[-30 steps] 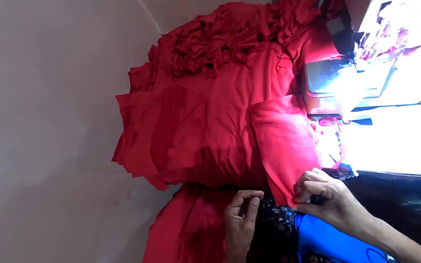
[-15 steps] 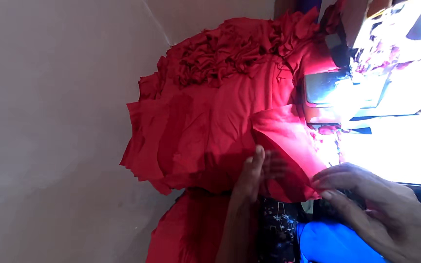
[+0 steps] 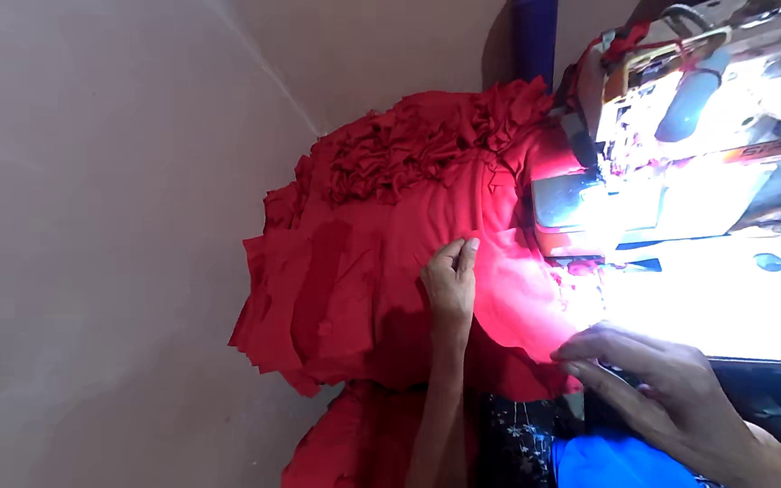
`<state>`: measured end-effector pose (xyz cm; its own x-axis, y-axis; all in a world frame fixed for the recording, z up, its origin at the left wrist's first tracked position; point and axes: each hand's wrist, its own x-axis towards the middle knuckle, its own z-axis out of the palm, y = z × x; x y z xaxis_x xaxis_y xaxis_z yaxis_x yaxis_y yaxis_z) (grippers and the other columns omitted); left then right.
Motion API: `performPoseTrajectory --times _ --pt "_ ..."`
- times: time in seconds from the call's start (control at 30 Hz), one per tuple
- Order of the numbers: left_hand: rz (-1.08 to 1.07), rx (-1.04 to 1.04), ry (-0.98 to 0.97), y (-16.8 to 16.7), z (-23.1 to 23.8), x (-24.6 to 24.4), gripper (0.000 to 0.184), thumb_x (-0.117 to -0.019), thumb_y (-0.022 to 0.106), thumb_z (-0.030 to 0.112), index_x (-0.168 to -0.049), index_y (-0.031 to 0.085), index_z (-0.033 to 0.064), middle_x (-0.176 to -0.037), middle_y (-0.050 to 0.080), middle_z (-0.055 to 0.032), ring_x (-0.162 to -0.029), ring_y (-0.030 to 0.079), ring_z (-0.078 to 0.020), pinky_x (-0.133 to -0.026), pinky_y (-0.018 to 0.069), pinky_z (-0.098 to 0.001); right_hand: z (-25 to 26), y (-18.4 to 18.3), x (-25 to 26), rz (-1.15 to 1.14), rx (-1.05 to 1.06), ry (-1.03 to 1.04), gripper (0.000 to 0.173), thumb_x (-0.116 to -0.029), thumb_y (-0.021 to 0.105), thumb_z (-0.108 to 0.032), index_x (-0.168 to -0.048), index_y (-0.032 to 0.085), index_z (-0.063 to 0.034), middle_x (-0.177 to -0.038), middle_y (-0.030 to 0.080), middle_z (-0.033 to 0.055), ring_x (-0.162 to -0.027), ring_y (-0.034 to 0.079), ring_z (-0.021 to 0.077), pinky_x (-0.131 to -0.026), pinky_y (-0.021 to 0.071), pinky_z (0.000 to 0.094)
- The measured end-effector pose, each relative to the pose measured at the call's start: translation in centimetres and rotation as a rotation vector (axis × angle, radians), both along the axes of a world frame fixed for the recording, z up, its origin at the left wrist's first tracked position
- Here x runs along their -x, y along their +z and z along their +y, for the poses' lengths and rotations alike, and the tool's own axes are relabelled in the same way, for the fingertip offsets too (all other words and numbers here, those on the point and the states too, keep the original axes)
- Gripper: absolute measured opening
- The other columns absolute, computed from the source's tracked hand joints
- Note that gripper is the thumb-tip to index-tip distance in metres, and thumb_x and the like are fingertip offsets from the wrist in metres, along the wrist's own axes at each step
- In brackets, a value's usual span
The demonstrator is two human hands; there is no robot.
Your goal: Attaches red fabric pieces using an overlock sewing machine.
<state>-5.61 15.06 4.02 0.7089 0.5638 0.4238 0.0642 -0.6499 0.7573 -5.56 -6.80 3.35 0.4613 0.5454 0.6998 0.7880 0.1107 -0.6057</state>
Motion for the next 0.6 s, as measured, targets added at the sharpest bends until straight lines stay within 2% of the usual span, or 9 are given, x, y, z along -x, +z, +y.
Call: performPoseTrajectory --times 0.07,0.13,0.2,0.37,0.47,0.53,0.6 --pt "-0.173 0.157 -0.186 1.2 -1.6 0.2 0.014 -0.0968 0.07 0.016 -0.096 0.076 0.0037 -0.08 0.068 0.003 -0.061 0.056 0.0024 -0.056 0.0468 -0.0153 0.8 0.7 -0.9 0.046 -0.044 -0.032 0.027 -0.1047 0.054 -0.023 -0.097 0.073 -0.0045 -0.088 0.072 0.0031 -0.087 0.064 -0.0017 -0.081 0.0493 0.0123" --pt "-0.28 0.367 -0.413 2.6 -3.3 0.9 0.007 -0.0911 0.071 0.002 -0.095 0.076 0.0042 -0.083 0.073 0.006 -0.07 0.064 0.0038 -0.064 0.0544 -0.0148 1.7 1.8 -1.8 0.089 -0.091 -0.096 0.022 -0.1014 0.058 -0.021 -0.095 0.073 -0.0059 -0.085 0.071 -0.0031 -0.083 0.064 -0.0064 -0.079 0.0516 0.0105" --pt "-0.263 0.502 -0.503 3.6 -4.5 1.6 0.012 -0.0899 0.068 -0.004 -0.094 0.076 0.0051 -0.079 0.073 0.0057 -0.069 0.065 0.0021 -0.064 0.0555 -0.0166 2.3 3.0 -2.5 0.137 -0.123 -0.163 0.014 -0.0961 0.064 -0.019 -0.094 0.072 -0.008 -0.08 0.068 -0.0082 -0.075 0.062 -0.0085 -0.071 0.0524 0.0091" --pt "-0.17 0.529 -0.445 4.8 -5.5 3.1 0.018 -0.0966 0.056 -0.005 -0.096 0.072 0.0035 -0.079 0.07 0.0077 -0.071 0.063 0.0048 -0.067 0.0531 -0.0137 2.9 3.9 -3.0 0.227 -0.177 -0.197 0.007 -0.093 0.068 -0.018 -0.092 0.067 -0.0107 -0.071 0.059 -0.0126 -0.062 0.054 -0.0099 -0.058 0.0462 0.0071" --pt "-0.215 0.533 -0.495 4.4 -5.4 3.5 0.02 -0.0976 0.054 -0.005 -0.1 0.072 0.0041 -0.084 0.071 0.0077 -0.077 0.065 0.0041 -0.073 0.0552 -0.0154 2.9 3.7 -3.0 0.293 -0.189 -0.167 0.007 -0.0932 0.069 -0.019 -0.092 0.067 -0.0119 -0.071 0.061 -0.0123 -0.061 0.056 -0.0083 -0.057 0.0478 0.0082" --pt "-0.264 0.519 -0.543 3.8 -5.1 3.7 0.019 -0.0991 0.054 -0.001 -0.099 0.072 0.0047 -0.084 0.071 0.008 -0.077 0.065 0.0042 -0.073 0.0548 -0.0151 3.0 3.6 -2.8 0.329 -0.177 -0.174 0.006 -0.0926 0.069 -0.019 -0.092 0.066 -0.0139 -0.067 0.059 -0.0142 -0.058 0.053 -0.0087 -0.053 0.0448 0.0079" --pt "-0.298 0.507 -0.593 3.4 -5.0 3.9 0.016 -0.1011 0.058 0.008 -0.099 0.073 0.0061 -0.084 0.071 0.0092 -0.077 0.065 0.0044 -0.073 0.0548 -0.0156 3.1 3.5 -2.7 0.37 -0.175 -0.165 0.007 -0.0925 0.069 -0.019 -0.093 0.065 -0.0146 -0.065 0.058 -0.0145 -0.055 0.052 -0.0088 -0.051 0.0433 0.008"
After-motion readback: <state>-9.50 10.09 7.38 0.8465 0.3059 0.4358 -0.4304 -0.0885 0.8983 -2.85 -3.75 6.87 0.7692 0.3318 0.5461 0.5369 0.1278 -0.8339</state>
